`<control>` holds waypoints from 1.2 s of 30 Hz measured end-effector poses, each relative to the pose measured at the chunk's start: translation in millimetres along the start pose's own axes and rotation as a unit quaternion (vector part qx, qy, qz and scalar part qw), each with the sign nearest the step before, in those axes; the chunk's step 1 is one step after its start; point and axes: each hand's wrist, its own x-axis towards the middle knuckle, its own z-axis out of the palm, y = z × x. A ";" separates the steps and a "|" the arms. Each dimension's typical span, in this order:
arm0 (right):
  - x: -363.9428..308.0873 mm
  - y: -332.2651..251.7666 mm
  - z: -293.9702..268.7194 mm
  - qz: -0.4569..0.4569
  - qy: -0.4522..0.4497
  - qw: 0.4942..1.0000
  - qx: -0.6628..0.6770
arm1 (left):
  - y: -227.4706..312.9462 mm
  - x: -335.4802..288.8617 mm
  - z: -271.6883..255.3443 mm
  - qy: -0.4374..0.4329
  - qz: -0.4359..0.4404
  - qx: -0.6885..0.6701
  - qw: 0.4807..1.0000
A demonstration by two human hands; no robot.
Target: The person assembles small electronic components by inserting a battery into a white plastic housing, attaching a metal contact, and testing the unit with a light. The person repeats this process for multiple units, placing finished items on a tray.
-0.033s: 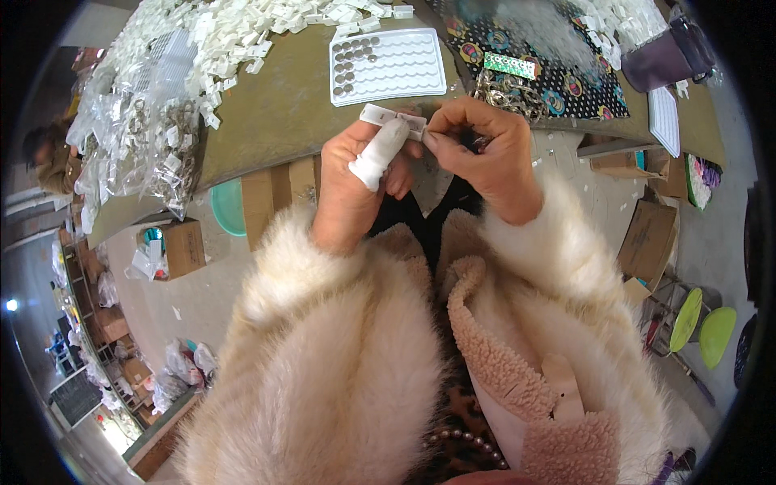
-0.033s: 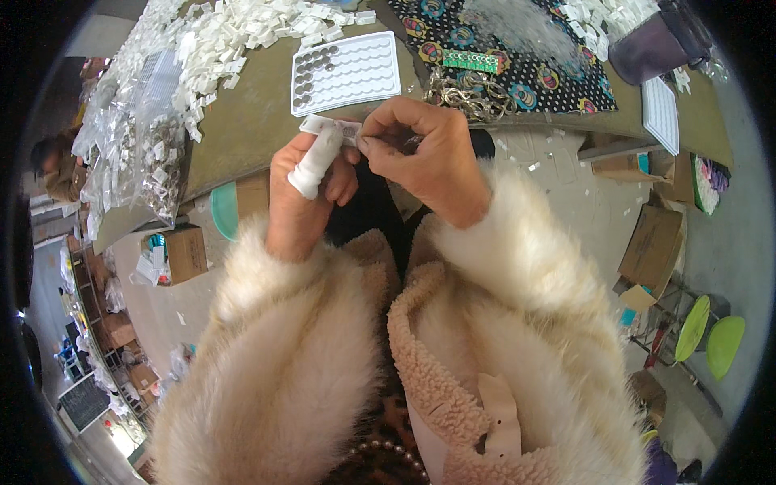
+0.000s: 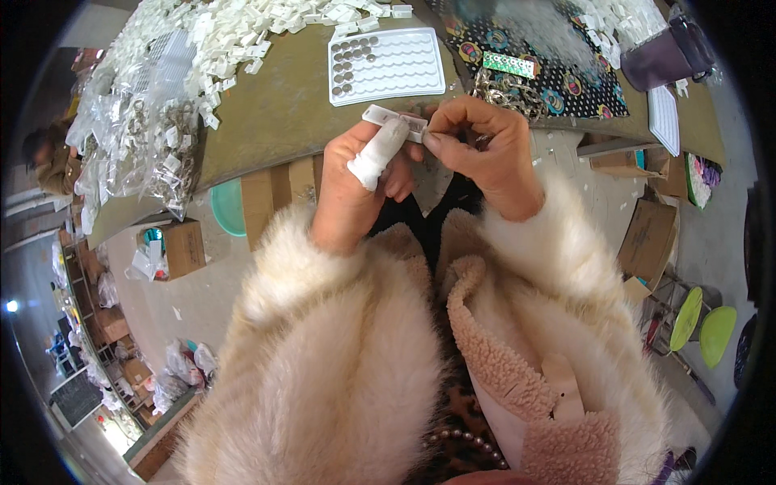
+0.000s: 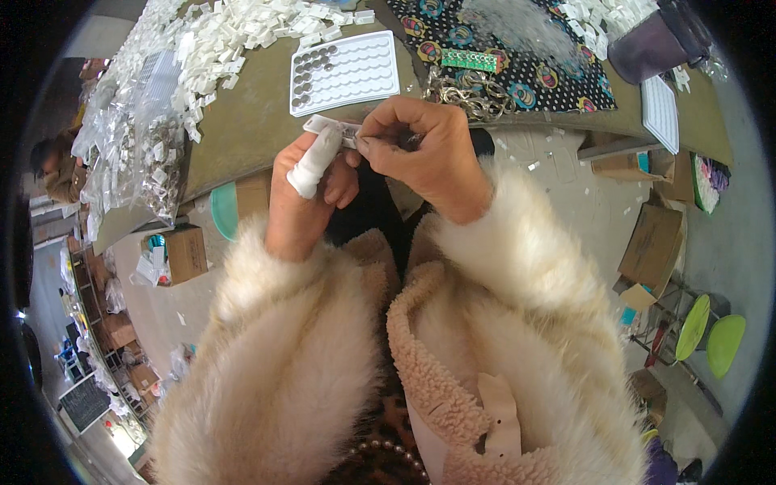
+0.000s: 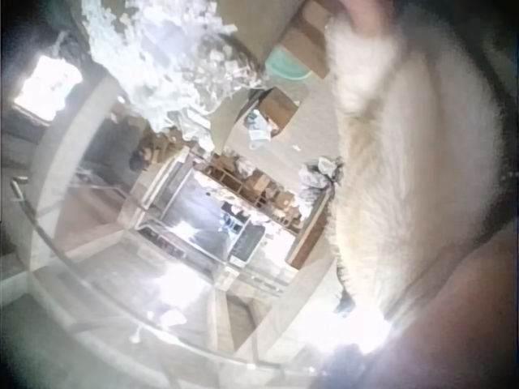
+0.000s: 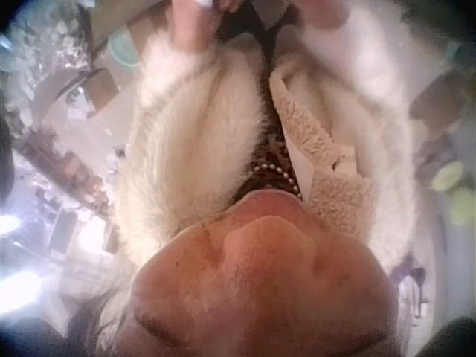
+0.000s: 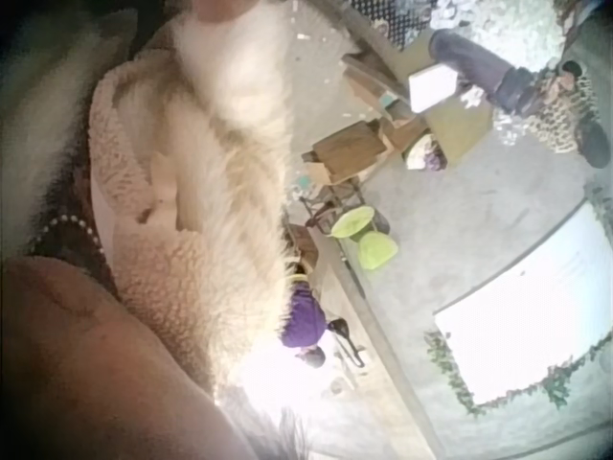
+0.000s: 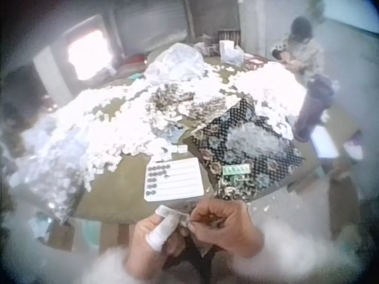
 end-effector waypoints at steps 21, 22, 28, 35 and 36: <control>-0.3 -0.2 1.1 -0.150 0.036 0.976 -0.154 | -13.6 0.7 4.2 0.075 0.144 0.183 0.970; -0.2 0.4 2.1 -0.134 0.040 0.979 -0.146 | -14.7 1.7 2.7 0.062 0.168 0.202 0.963; -3.2 5.9 0.2 -0.023 0.034 0.998 -0.056 | -16.7 -0.8 1.5 0.058 0.169 0.141 0.974; 4.0 18.6 8.4 -0.159 0.050 0.983 -0.072 | -9.4 -1.9 -2.9 -0.006 0.068 -0.028 0.997; 6.2 18.5 7.7 -0.253 0.065 0.952 -0.161 | -9.4 -1.8 -5.3 -0.008 0.068 -0.002 0.998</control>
